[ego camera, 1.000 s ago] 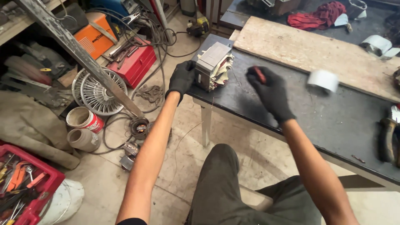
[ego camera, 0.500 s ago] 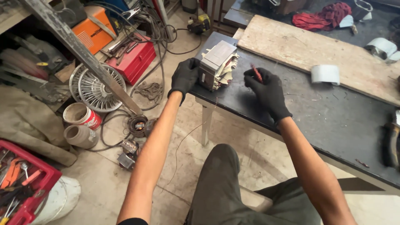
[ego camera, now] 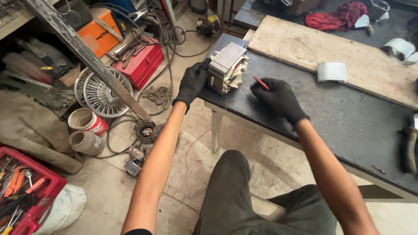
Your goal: Winding copper wire around a small electronic component core by hand
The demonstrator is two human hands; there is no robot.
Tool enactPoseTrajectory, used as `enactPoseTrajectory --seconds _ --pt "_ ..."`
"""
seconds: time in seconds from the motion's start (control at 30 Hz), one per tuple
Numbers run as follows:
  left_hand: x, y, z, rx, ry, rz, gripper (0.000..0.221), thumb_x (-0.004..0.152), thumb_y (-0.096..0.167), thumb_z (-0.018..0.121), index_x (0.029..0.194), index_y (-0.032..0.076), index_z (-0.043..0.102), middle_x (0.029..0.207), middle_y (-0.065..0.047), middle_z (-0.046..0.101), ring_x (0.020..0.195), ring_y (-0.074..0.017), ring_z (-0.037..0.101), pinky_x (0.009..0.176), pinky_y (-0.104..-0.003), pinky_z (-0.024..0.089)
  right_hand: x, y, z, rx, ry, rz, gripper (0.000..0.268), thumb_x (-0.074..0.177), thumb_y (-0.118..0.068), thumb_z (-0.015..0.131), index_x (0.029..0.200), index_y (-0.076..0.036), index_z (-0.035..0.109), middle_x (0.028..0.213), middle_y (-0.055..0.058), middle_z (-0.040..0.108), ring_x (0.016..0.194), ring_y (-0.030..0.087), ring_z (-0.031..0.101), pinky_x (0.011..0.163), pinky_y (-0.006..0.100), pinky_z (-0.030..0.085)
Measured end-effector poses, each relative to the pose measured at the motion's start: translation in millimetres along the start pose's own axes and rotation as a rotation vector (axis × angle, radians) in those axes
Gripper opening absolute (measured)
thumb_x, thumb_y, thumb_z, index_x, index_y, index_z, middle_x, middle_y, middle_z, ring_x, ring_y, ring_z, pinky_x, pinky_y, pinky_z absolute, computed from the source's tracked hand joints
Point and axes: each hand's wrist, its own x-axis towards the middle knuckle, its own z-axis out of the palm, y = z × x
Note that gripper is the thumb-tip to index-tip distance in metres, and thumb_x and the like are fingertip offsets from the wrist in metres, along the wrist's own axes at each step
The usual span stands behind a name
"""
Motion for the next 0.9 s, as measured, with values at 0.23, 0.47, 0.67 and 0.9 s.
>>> enactPoseTrajectory --seconds 0.23,0.47,0.67,0.9 --pt "-7 13 -5 0.108 0.028 -0.025 0.034 0.100 0.040 0.048 0.116 0.020 0.071 0.105 -0.014 0.075 0.111 -0.0369 0.069 0.101 -0.055 0.053 -57 2 -55 -0.033 -0.046 0.096 0.028 0.087 -0.027 0.077 0.109 -0.010 0.077 0.086 0.018 0.076 0.090 0.030 0.068 0.089 0.045 0.050" --pt "17 -19 3 -0.113 -0.016 -0.055 0.038 0.099 0.045 0.052 0.119 0.024 0.076 0.094 -0.012 0.076 0.102 -0.0260 0.072 0.096 -0.047 0.054 -47 19 -41 -0.029 0.072 0.064 0.032 0.088 -0.036 0.081 0.114 -0.018 0.077 0.083 0.013 0.076 0.090 0.029 0.073 0.085 0.041 0.053" --pt "24 -32 0 -0.203 -0.020 -0.120 0.040 0.097 0.061 0.060 0.099 0.026 0.079 0.082 -0.001 0.075 0.087 -0.0147 0.070 0.089 -0.035 0.056 -38 11 -13 -0.007 -0.065 -0.009 0.027 0.089 -0.027 0.075 0.113 -0.014 0.077 0.087 0.017 0.077 0.091 0.030 0.072 0.088 0.044 0.053" --pt "12 -12 -5 -0.167 -0.020 -0.127 0.047 0.097 0.065 0.058 0.096 0.023 0.079 0.080 -0.003 0.074 0.084 -0.0151 0.070 0.084 -0.032 0.055 -55 21 -39 -0.082 -0.076 0.049 0.032 0.088 -0.029 0.075 0.117 -0.018 0.077 0.090 0.020 0.077 0.093 0.037 0.072 0.087 0.047 0.052"
